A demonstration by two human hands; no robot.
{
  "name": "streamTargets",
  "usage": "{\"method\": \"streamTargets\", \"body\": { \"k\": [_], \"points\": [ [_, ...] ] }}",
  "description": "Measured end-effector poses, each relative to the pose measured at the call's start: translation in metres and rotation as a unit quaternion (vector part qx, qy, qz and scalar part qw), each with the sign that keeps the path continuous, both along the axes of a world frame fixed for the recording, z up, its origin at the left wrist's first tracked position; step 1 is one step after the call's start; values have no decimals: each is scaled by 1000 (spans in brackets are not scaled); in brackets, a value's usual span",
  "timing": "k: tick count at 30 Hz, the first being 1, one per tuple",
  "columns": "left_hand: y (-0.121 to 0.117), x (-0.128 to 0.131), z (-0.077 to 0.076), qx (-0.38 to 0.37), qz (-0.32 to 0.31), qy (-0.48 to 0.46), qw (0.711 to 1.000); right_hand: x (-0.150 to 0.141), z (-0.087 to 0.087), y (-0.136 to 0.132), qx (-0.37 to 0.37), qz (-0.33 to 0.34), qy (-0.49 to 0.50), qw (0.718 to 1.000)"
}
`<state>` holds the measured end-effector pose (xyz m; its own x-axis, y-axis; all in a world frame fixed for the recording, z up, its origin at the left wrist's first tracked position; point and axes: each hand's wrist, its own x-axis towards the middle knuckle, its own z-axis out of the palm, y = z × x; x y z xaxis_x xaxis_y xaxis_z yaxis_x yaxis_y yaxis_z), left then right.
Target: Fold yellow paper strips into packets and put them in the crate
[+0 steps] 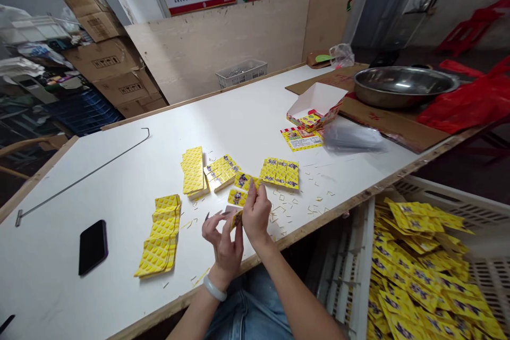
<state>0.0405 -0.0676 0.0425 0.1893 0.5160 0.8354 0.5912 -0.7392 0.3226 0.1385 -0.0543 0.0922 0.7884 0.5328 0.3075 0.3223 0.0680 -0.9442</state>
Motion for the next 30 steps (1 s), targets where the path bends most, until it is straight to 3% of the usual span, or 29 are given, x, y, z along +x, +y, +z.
{"method": "streamTargets", "body": {
  "k": [5, 9, 12, 15, 19, 22, 26, 30],
  "points": [
    [9, -7, 3, 25, -71, -9, 997, 0, 0, 3, 4, -7, 10, 1000],
    [20, -15, 5, 93, -57, 20, 994, 0, 1, 6, 1, 8, 27, 1000],
    [34, -23, 3, 91, -54, 65, 992, 3, -8, 7, -25, 69, 130, 989],
    [45, -29, 4, 52, -116, 119, 985, 7, -24, 4, -50, 129, 257, 956],
    [42, -28, 12, 17, -183, 179, 966, 8, -41, -1, -26, 82, 264, 961],
    [30, -20, 23, 1, -204, 228, 952, 6, -43, 1, 2, 24, 246, 969],
    [15, -16, 37, -22, -223, 257, 940, 6, -30, 5, 48, 7, 249, 967],
    [9, -24, 48, -89, -315, 136, 935, 13, -12, 2, 69, -18, 184, 980]
  ]
}}
